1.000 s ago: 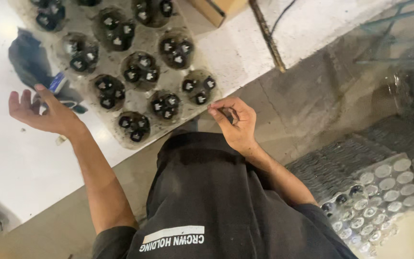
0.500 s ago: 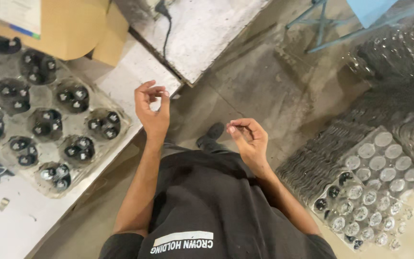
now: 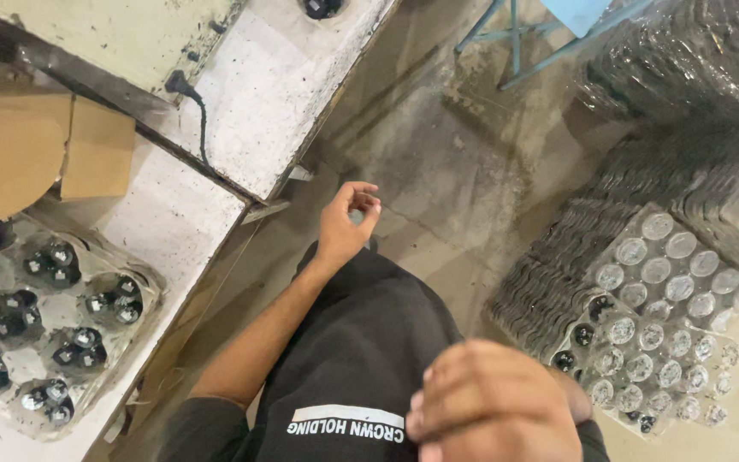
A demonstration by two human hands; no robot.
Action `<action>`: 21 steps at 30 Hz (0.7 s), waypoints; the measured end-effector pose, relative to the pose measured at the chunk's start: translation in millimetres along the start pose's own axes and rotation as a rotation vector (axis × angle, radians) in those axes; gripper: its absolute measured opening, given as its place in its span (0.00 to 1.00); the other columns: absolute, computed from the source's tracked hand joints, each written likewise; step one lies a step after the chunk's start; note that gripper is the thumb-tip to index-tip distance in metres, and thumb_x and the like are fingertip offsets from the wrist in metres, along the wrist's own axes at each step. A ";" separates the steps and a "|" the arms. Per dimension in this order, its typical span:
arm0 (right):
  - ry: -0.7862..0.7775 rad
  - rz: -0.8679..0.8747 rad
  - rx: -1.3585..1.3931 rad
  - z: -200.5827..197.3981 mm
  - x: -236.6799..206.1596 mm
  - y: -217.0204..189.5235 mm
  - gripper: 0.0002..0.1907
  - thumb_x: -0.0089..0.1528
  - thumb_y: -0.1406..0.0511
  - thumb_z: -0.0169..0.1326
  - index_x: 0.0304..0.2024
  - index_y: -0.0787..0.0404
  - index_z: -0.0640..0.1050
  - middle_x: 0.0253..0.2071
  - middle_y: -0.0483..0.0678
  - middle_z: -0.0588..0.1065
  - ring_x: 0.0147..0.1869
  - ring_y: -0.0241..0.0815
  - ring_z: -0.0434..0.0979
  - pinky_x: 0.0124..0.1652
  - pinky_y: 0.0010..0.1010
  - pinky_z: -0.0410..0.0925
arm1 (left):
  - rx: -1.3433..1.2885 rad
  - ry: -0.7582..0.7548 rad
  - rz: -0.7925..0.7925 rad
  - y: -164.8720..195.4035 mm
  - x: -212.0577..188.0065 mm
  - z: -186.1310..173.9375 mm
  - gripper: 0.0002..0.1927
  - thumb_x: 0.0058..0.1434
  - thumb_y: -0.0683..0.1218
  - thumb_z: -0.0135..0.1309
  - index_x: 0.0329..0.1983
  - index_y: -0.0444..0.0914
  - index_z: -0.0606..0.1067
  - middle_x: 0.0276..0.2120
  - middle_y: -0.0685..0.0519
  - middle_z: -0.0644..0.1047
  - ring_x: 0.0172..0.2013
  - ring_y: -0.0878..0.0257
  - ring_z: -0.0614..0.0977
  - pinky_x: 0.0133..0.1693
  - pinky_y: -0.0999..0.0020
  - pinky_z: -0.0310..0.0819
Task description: The person picks up small black plastic plug components one at a time from a tray and squeezes adhesive from a tube onto each component, then places it back. Midway, the person wipes the adhesive tube with a gray cloth and continues applying adhesive to more components.
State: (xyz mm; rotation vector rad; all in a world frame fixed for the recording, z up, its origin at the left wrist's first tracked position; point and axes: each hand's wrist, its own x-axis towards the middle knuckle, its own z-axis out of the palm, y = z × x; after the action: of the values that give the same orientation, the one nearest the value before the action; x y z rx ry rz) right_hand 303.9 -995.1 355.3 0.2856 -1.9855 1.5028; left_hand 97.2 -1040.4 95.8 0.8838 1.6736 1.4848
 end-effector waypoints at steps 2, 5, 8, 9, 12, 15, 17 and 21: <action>-0.320 -0.135 0.153 -39.7 -6.7 7.2 0.14 0.68 0.71 0.41 0.41 0.77 0.77 0.44 0.67 0.78 0.45 0.61 0.83 0.50 0.41 0.78 | 0.003 -0.032 -0.015 0.0 16.5 12.6 0.13 0.62 0.36 0.57 0.51 0.36 0.74 0.36 0.54 0.82 0.39 0.68 0.84 0.46 0.72 0.77; -0.374 0.354 0.268 -56.9 -33.9 -2.7 0.15 0.67 0.72 0.39 0.45 0.77 0.76 0.43 0.65 0.79 0.45 0.56 0.84 0.50 0.37 0.78 | 0.008 -0.061 -0.026 -0.9 49.9 28.2 0.13 0.62 0.37 0.58 0.51 0.36 0.74 0.35 0.54 0.82 0.38 0.68 0.83 0.45 0.71 0.77; -0.385 0.467 0.301 -83.2 -50.3 16.6 0.15 0.67 0.71 0.40 0.45 0.75 0.76 0.43 0.64 0.80 0.45 0.55 0.85 0.50 0.38 0.78 | -0.020 -0.041 -0.018 0.0 90.2 33.1 0.14 0.62 0.37 0.57 0.51 0.36 0.74 0.36 0.53 0.82 0.39 0.67 0.83 0.45 0.71 0.77; -0.380 0.487 0.297 -94.7 -49.5 22.6 0.14 0.67 0.71 0.41 0.45 0.75 0.77 0.43 0.64 0.80 0.45 0.55 0.85 0.50 0.38 0.78 | -0.017 -0.040 -0.032 1.3 102.3 32.8 0.14 0.62 0.37 0.57 0.51 0.36 0.74 0.37 0.53 0.82 0.39 0.67 0.84 0.45 0.71 0.77; -0.385 0.532 0.273 -136.0 -21.5 44.5 0.13 0.66 0.71 0.42 0.46 0.73 0.77 0.42 0.63 0.80 0.45 0.54 0.86 0.50 0.39 0.78 | 0.026 -0.023 -0.056 7.0 148.2 29.2 0.13 0.62 0.37 0.58 0.50 0.36 0.74 0.36 0.53 0.82 0.38 0.67 0.84 0.43 0.71 0.77; -0.393 0.556 0.227 -185.5 33.1 69.2 0.13 0.66 0.71 0.44 0.46 0.72 0.77 0.41 0.62 0.81 0.45 0.53 0.86 0.50 0.39 0.78 | 0.022 0.014 -0.071 15.1 193.0 18.1 0.13 0.62 0.37 0.58 0.50 0.36 0.74 0.36 0.53 0.83 0.39 0.67 0.85 0.44 0.71 0.78; -0.388 0.570 0.189 -220.4 73.4 88.1 0.12 0.65 0.71 0.45 0.47 0.70 0.77 0.41 0.61 0.81 0.45 0.52 0.87 0.50 0.40 0.78 | 0.016 0.041 -0.073 20.7 224.2 12.0 0.14 0.62 0.37 0.58 0.51 0.36 0.74 0.36 0.52 0.83 0.39 0.67 0.85 0.45 0.71 0.79; -0.325 0.633 0.105 -262.4 144.7 121.9 0.12 0.65 0.70 0.47 0.47 0.68 0.77 0.40 0.60 0.82 0.44 0.51 0.88 0.51 0.40 0.78 | 0.034 0.119 -0.065 32.6 269.9 -7.8 0.13 0.63 0.37 0.57 0.51 0.36 0.74 0.38 0.52 0.82 0.39 0.66 0.84 0.44 0.71 0.79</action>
State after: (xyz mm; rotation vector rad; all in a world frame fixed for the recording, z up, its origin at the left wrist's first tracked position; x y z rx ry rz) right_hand 218.6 -684.6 385.8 -0.0791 -2.3958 2.0585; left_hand -45.2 -809.0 109.3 0.7638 1.8014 1.4944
